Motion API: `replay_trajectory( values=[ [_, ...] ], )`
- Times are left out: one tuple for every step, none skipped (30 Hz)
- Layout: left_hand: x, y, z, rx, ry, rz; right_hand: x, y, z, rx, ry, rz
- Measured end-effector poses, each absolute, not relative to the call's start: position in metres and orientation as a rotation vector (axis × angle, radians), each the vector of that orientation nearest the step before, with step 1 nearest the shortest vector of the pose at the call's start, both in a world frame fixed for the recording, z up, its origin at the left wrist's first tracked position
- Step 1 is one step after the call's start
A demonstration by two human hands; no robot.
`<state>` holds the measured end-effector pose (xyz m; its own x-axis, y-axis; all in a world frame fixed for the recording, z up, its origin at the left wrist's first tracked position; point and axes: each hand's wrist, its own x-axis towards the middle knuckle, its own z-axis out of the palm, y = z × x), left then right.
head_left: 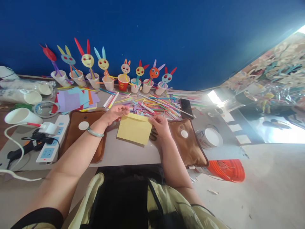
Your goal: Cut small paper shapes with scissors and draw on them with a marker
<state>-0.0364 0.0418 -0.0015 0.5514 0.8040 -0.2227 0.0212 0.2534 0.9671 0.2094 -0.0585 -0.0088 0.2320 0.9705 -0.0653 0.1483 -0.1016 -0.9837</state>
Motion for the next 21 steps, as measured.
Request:
replay_trajectory(
  values=[
    [-0.036, 0.041, -0.003, 1.238, 0.836, 0.578, 0.209, -0.058, -0.009, -1.485, -1.112, 1.019],
    [-0.036, 0.04, -0.004, 1.267, 0.833, 0.536, 0.208, -0.058, -0.01, -1.484, -1.109, 1.019],
    [-0.035, 0.04, -0.004, 1.292, 0.837, 0.51, 0.208, -0.057, -0.011, -1.481, -1.101, 1.019],
    [-0.035, 0.04, -0.005, 1.309, 0.845, 0.5, 0.208, -0.057, -0.011, -1.476, -1.09, 1.025],
    [-0.035, 0.041, -0.004, 1.316, 0.857, 0.503, 0.208, -0.058, -0.011, -1.467, -1.079, 1.04],
    [-0.036, 0.041, -0.004, 1.314, 0.869, 0.513, 0.208, -0.058, -0.011, -1.456, -1.071, 1.061],
    [-0.036, 0.041, -0.002, 1.309, 0.879, 0.526, 0.208, -0.058, -0.012, -1.441, -1.067, 1.084],
    [-0.036, 0.041, -0.001, 1.306, 0.887, 0.543, 0.208, -0.058, -0.012, -1.425, -1.065, 1.104],
    [-0.037, 0.041, 0.001, 1.306, 0.892, 0.563, 0.208, -0.058, -0.013, -1.407, -1.065, 1.113],
    [-0.037, 0.04, 0.003, 1.312, 0.895, 0.586, 0.208, -0.058, -0.014, -1.392, -1.066, 1.11],
    [-0.037, 0.039, 0.004, 1.324, 0.894, 0.605, 0.208, -0.057, -0.016, -1.38, -1.07, 1.092],
    [-0.037, 0.038, 0.005, 1.341, 0.89, 0.62, 0.209, -0.057, -0.017, -1.374, -1.075, 1.066],
    [-0.037, 0.037, 0.006, 1.363, 0.887, 0.633, 0.209, -0.057, -0.019, -1.372, -1.081, 1.037],
    [-0.037, 0.036, 0.006, 1.386, 0.886, 0.645, 0.209, -0.056, -0.02, -1.372, -1.087, 1.01],
    [-0.037, 0.035, 0.005, 1.409, 0.887, 0.66, 0.209, -0.056, -0.021, -1.373, -1.092, 0.988],
    [-0.036, 0.035, 0.004, 1.428, 0.89, 0.676, 0.209, -0.056, -0.022, -1.371, -1.092, 0.974],
    [-0.036, 0.035, 0.003, 1.441, 0.894, 0.693, 0.209, -0.055, -0.022, -1.365, -1.087, 0.966],
    [-0.035, 0.035, 0.001, 1.448, 0.897, 0.708, 0.208, -0.055, -0.022, -1.356, -1.077, 0.961],
    [-0.034, 0.035, 0.0, 1.448, 0.899, 0.722, 0.208, -0.055, -0.022, -1.346, -1.064, 0.958],
    [-0.034, 0.035, 0.0, 1.44, 0.901, 0.736, 0.207, -0.056, -0.021, -1.336, -1.049, 0.954],
    [-0.033, 0.035, -0.001, 1.427, 0.902, 0.752, 0.206, -0.056, -0.02, -1.327, -1.035, 0.95]
  ],
)
